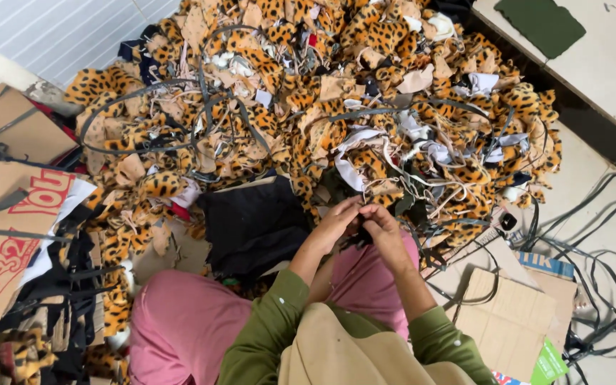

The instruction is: The person organizes leopard-print fabric pieces into stacks, places a cardboard square on top, and ties them into bundles using plastic strapping.

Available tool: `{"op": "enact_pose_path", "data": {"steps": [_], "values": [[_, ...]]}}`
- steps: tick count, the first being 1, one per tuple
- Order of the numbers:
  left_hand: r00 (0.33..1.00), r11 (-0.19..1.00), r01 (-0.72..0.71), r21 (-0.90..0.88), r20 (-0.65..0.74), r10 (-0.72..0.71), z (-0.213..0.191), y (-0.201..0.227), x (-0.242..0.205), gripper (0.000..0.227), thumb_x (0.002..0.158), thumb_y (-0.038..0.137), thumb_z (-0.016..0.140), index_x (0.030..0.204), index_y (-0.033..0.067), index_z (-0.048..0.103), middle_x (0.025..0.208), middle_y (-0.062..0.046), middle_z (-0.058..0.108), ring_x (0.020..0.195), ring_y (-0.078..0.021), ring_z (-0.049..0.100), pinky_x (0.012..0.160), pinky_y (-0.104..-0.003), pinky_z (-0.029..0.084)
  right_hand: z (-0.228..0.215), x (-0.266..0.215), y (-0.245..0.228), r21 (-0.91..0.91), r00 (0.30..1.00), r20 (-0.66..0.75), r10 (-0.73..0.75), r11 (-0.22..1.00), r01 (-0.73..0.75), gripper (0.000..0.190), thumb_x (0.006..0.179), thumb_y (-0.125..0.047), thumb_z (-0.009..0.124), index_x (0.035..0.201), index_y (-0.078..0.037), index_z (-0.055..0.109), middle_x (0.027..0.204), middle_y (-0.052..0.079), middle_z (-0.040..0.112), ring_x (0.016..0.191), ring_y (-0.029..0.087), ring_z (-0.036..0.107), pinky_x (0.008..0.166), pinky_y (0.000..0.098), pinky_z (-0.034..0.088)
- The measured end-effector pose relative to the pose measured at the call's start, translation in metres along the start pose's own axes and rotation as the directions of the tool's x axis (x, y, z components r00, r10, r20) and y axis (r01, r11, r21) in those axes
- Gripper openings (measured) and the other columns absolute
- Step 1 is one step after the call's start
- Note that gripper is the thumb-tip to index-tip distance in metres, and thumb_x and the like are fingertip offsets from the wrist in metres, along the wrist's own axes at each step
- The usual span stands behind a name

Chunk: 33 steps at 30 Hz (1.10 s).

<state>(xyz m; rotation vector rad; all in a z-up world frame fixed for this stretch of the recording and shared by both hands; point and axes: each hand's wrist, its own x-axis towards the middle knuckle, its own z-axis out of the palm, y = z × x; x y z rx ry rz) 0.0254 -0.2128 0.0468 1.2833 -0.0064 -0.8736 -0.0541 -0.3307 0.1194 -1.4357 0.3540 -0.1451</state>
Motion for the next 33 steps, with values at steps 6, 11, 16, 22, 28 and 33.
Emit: {"op": "enact_pose_path", "data": {"steps": [6,11,16,22,28,33], "values": [[0.989,0.989,-0.108,-0.099,0.086,0.117,0.006,0.023,-0.023,0.05,0.092,0.005,0.067,0.141,0.0108,0.06,0.127,-0.018,0.062,0.099,-0.0197,0.066,0.078,-0.032,0.062,-0.003,-0.022,-0.066,-0.024,0.981,0.144,0.127,0.992,-0.125,0.028,0.085,0.007,0.069,0.11,-0.005,0.072,0.095,0.006,0.074,0.086,0.014,0.068,0.08,0.0316,0.055],[0.988,0.965,-0.135,-0.225,0.04,0.148,-0.012,0.015,-0.021,0.053,0.088,-0.006,0.065,0.14,0.0044,0.06,0.117,-0.019,0.059,0.099,-0.027,0.07,0.079,-0.032,0.064,-0.04,-0.012,-0.028,-0.033,0.984,0.103,0.149,0.989,-0.146,0.028,0.081,0.005,0.078,0.107,-0.003,0.071,0.09,0.009,0.072,0.079,0.014,0.066,0.071,0.028,0.053],[0.991,0.934,-0.135,-0.329,-0.023,0.135,-0.016,0.021,-0.029,0.054,0.089,-0.008,0.063,0.142,0.0017,0.056,0.109,-0.012,0.052,0.1,-0.0277,0.07,0.084,-0.034,0.063,-0.048,-0.019,-0.03,-0.081,0.973,0.107,0.206,0.977,-0.198,0.028,0.077,0.008,0.081,0.101,-0.002,0.071,0.084,0.005,0.068,0.066,0.008,0.058,0.055,0.0187,0.044],[0.984,0.927,-0.179,-0.329,-0.052,0.172,-0.009,0.02,-0.02,0.054,0.095,-0.003,0.061,0.147,0.0002,0.049,0.118,-0.014,0.045,0.113,-0.0306,0.065,0.098,-0.047,0.055,-0.113,-0.006,0.017,-0.328,0.982,-0.186,-0.02,0.944,-0.043,0.028,0.091,-0.005,0.077,0.118,-0.006,0.072,0.103,0.016,0.072,0.091,0.02,0.068,0.08,0.0329,0.055],[0.977,0.978,-0.202,0.05,0.073,0.198,0.025,0.031,-0.018,0.063,0.101,0.014,0.06,0.158,0.0073,0.034,0.163,-0.031,0.015,0.152,-0.0454,0.011,0.123,-0.059,0.014,-0.139,0.016,0.033,-0.456,0.671,-0.74,-0.049,0.77,-0.446,0.105,0.083,-0.05,0.086,0.165,-0.028,0.025,0.161,0.033,0.027,0.153,0.041,0.019,0.123,0.0556,0.025],[0.971,0.922,-0.156,0.353,0.228,0.077,0.043,0.053,-0.012,0.07,0.108,0.028,0.052,0.165,0.0117,0.015,0.165,-0.025,-0.02,0.144,-0.0465,-0.032,0.116,-0.066,-0.006,-0.137,0.106,0.134,-0.402,0.831,-0.531,0.168,0.813,-0.421,0.097,0.088,-0.029,0.08,0.166,-0.028,0.021,0.152,0.029,0.049,0.141,0.042,0.048,0.117,0.0538,0.037]]}}
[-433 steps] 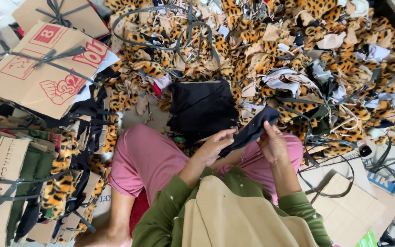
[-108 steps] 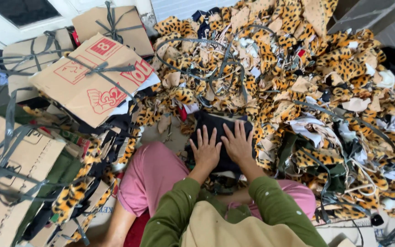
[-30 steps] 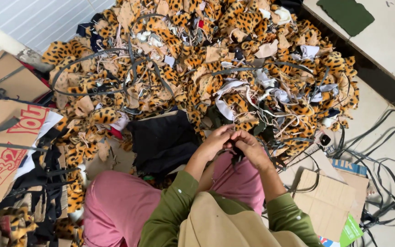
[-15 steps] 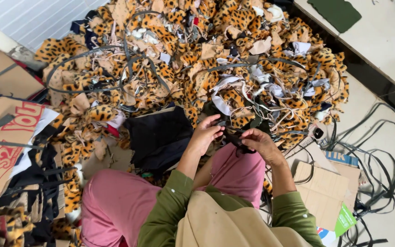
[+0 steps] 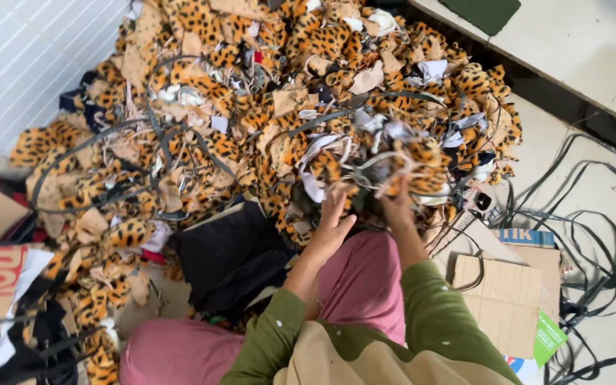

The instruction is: The person organizes leopard-print fabric pieces into stacks, places a cardboard square on top, and ties them into bundles using plastic strapping.

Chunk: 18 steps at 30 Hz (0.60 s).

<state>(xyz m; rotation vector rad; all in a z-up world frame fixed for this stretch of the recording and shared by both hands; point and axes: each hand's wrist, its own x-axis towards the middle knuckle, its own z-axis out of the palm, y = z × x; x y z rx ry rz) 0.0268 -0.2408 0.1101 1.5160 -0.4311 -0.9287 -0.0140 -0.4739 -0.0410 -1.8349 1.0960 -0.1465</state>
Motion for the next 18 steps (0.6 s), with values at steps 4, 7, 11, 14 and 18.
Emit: {"op": "enact_pose_path", "data": {"steps": [4,7,11,14,18], "values": [[0.997,0.965,0.081,0.25,-0.014,-0.08,-0.01,-0.01,0.024,0.071,0.108,0.044,0.046,0.167,0.0251,0.009,0.168,-0.019,-0.018,0.149,-0.0442,-0.025,0.11,-0.075,-0.007,-0.003,-0.074,-0.157,0.074,0.971,0.214,-0.11,0.993,0.097,0.093,0.089,-0.023,0.073,0.164,-0.033,0.019,0.153,0.034,0.042,0.141,0.049,0.044,0.119,0.0527,0.037],[0.997,0.942,0.081,0.327,-0.029,-0.076,-0.024,-0.02,0.032,0.07,0.109,0.041,0.042,0.166,0.0227,0.005,0.167,-0.021,-0.019,0.148,-0.0477,-0.025,0.108,-0.08,-0.002,0.014,-0.063,-0.153,0.092,0.904,0.427,-0.022,0.996,-0.02,0.097,0.088,-0.041,0.073,0.161,-0.049,0.011,0.152,0.031,0.046,0.142,0.044,0.045,0.123,0.048,0.034],[0.992,0.925,0.102,0.365,-0.108,-0.066,-0.033,-0.058,0.051,0.068,0.11,0.04,0.041,0.166,0.0203,0.007,0.168,-0.02,-0.014,0.149,-0.0486,-0.02,0.107,-0.081,0.003,-0.026,-0.054,-0.134,-0.019,0.838,0.527,-0.142,0.984,0.178,0.078,0.091,-0.044,0.071,0.159,-0.039,0.031,0.159,0.013,0.042,0.143,0.04,0.042,0.116,0.0486,0.039],[0.989,0.882,0.135,0.451,-0.118,-0.091,-0.007,-0.023,0.046,0.062,0.108,0.029,0.04,0.163,0.0109,0.016,0.165,-0.028,0.001,0.148,-0.0504,0.003,0.106,-0.071,0.025,-0.056,-0.008,-0.062,-0.229,0.968,0.234,-0.086,0.963,0.141,0.043,0.098,-0.053,0.061,0.139,-0.042,0.059,0.134,0.001,0.064,0.122,0.03,0.061,0.098,0.0457,0.053],[0.992,0.653,0.037,0.756,-0.109,0.07,0.044,-0.001,0.074,0.048,0.1,0.011,0.054,0.145,0.0007,0.042,0.142,-0.032,0.045,0.124,-0.046,0.055,0.082,-0.053,0.056,-0.095,0.031,-0.01,-0.425,0.916,-0.302,-0.263,0.897,0.117,0.024,0.103,-0.029,0.064,0.126,-0.025,0.07,0.125,0.006,0.065,0.11,0.038,0.067,0.085,0.0497,0.058]]}}
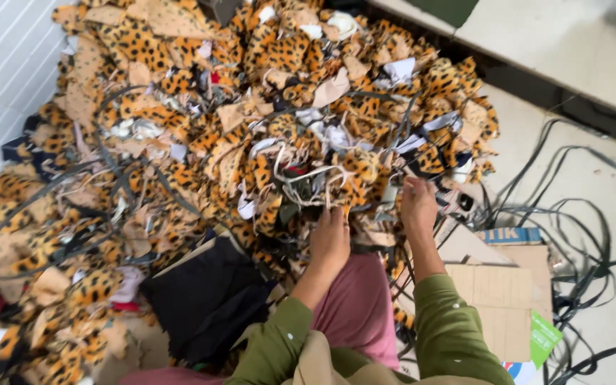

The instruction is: The person organizes leopard-print fabric pieces into stacks, places a cardboard square on top, and ties them into bundles using plastic strapping.

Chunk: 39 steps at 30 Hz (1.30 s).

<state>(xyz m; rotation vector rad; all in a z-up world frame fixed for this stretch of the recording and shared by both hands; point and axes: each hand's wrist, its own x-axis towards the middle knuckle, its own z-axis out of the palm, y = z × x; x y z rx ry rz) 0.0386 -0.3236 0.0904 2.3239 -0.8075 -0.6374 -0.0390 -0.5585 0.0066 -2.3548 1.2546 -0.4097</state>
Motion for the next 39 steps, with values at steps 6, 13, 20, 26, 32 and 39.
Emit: {"op": "enact_pose_path", "data": {"steps": [6,13,20,26,32,39], "values": [[0.94,0.945,-0.271,0.183,-0.162,0.301,0.042,0.045,0.055,0.057,0.085,0.01,0.07,0.139,-0.0011,0.054,0.133,-0.028,0.053,0.119,-0.0485,0.053,0.073,-0.052,0.058,-0.03,0.037,-0.007,-0.05,0.995,0.065,0.079,0.996,-0.076,0.075,0.091,-0.034,0.075,0.158,-0.03,0.041,0.164,0.024,0.025,0.143,0.051,0.038,0.115,0.0588,0.039],[0.966,0.916,0.041,-0.4,0.249,0.065,0.111,-0.009,0.131,0.058,0.108,0.031,0.042,0.157,0.0025,0.033,0.154,-0.029,0.04,0.141,-0.0431,0.041,0.107,-0.05,0.045,0.037,0.1,0.036,0.147,0.931,0.258,0.258,0.942,-0.302,0.09,0.082,-0.057,0.082,0.158,-0.03,0.041,0.165,0.022,0.022,0.142,0.048,0.041,0.109,0.0603,0.045],[0.956,0.373,0.291,-0.881,0.282,-0.08,0.055,-0.017,0.094,0.07,0.106,0.045,0.053,0.157,0.0019,0.031,0.16,-0.032,0.026,0.148,-0.0474,0.025,0.116,-0.062,0.027,0.039,0.009,-0.015,0.224,0.989,-0.072,-0.127,0.964,0.14,0.041,0.076,-0.016,0.08,0.115,-0.023,0.07,0.115,0.01,0.067,0.106,0.038,0.068,0.087,0.0493,0.058],[0.917,-0.024,0.37,-0.929,0.369,-0.153,-0.003,-0.017,0.025,0.072,0.101,0.039,0.064,0.16,0.0138,0.031,0.162,-0.025,0.025,0.145,-0.0498,0.029,0.107,-0.072,0.031,0.0,-0.113,-0.067,0.333,0.892,-0.046,-0.449,0.835,0.438,0.038,0.074,-0.015,0.082,0.11,-0.023,0.072,0.123,0.014,0.064,0.112,0.043,0.065,0.09,0.0488,0.057],[0.915,0.0,0.264,-0.964,0.251,-0.316,0.021,-0.112,-0.011,0.059,0.096,0.005,0.064,0.151,0.0096,0.044,0.14,-0.02,0.052,0.117,-0.0335,0.059,0.097,-0.054,0.054,-0.048,-0.142,-0.087,0.399,0.764,0.399,-0.507,0.847,0.353,0.053,0.079,-0.024,0.084,0.129,-0.036,0.072,0.144,0.029,0.053,0.119,0.05,0.06,0.092,0.0531,0.057],[0.946,0.109,0.155,-0.982,0.116,-0.303,-0.04,-0.11,-0.066,0.06,0.102,0.014,0.059,0.158,0.0103,0.036,0.156,-0.023,0.035,0.141,-0.0423,0.041,0.105,-0.065,0.042,-0.077,-0.099,-0.052,-0.055,0.799,0.572,-0.183,0.964,0.261,0.026,0.09,-0.03,0.061,0.105,-0.041,0.079,0.106,-0.001,0.079,0.108,0.026,0.072,0.094,0.043,0.058]]}}
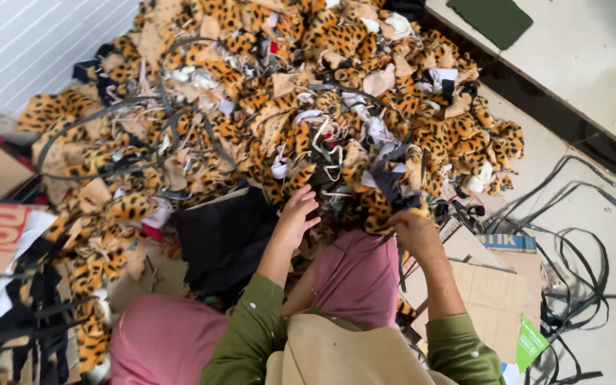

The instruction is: The person organizes leopard-print fabric pieces into stacks, places a cardboard square on top, and ties them into bundles using plastic strapping.

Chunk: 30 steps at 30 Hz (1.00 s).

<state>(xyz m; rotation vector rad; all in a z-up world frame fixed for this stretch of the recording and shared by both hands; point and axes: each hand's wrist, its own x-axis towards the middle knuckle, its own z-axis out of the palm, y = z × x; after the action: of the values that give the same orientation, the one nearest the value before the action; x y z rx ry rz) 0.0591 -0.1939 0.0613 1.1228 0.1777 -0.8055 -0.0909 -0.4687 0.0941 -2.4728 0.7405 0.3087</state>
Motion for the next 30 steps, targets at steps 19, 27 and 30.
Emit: {"op": "enact_pose_path", "data": {"steps": [19,27,30], "values": [[0.988,0.992,-0.112,-0.062,-0.117,0.104,-0.078,0.014,-0.139,0.054,0.101,0.013,0.052,0.154,0.0085,0.041,0.154,-0.024,0.045,0.145,-0.0442,0.039,0.111,-0.059,0.032,0.101,0.003,-0.049,-0.339,0.94,-0.113,-0.323,0.902,0.269,0.02,0.095,-0.05,0.059,0.109,-0.05,0.072,0.121,-0.019,0.07,0.13,0.016,0.057,0.115,0.0672,0.037],[0.99,0.991,-0.103,-0.085,-0.106,0.094,-0.078,-0.021,-0.115,0.051,0.101,0.013,0.054,0.151,0.0096,0.046,0.151,-0.023,0.05,0.142,-0.0432,0.043,0.109,-0.055,0.034,0.083,0.024,0.037,0.627,0.895,-0.353,0.273,0.779,0.01,0.022,0.091,-0.004,0.064,0.107,-0.01,0.078,0.088,0.02,0.073,0.07,0.026,0.074,0.06,0.0332,0.065],[0.994,0.997,-0.08,-0.018,-0.071,0.079,-0.052,-0.015,-0.11,0.054,0.099,0.013,0.055,0.152,0.0093,0.045,0.15,-0.024,0.05,0.14,-0.0412,0.047,0.108,-0.052,0.039,0.063,0.014,0.026,0.638,0.876,-0.398,0.272,0.768,0.051,0.021,0.094,-0.009,0.067,0.114,-0.006,0.075,0.082,0.019,0.071,0.067,0.018,0.069,0.057,0.0292,0.061]]}}
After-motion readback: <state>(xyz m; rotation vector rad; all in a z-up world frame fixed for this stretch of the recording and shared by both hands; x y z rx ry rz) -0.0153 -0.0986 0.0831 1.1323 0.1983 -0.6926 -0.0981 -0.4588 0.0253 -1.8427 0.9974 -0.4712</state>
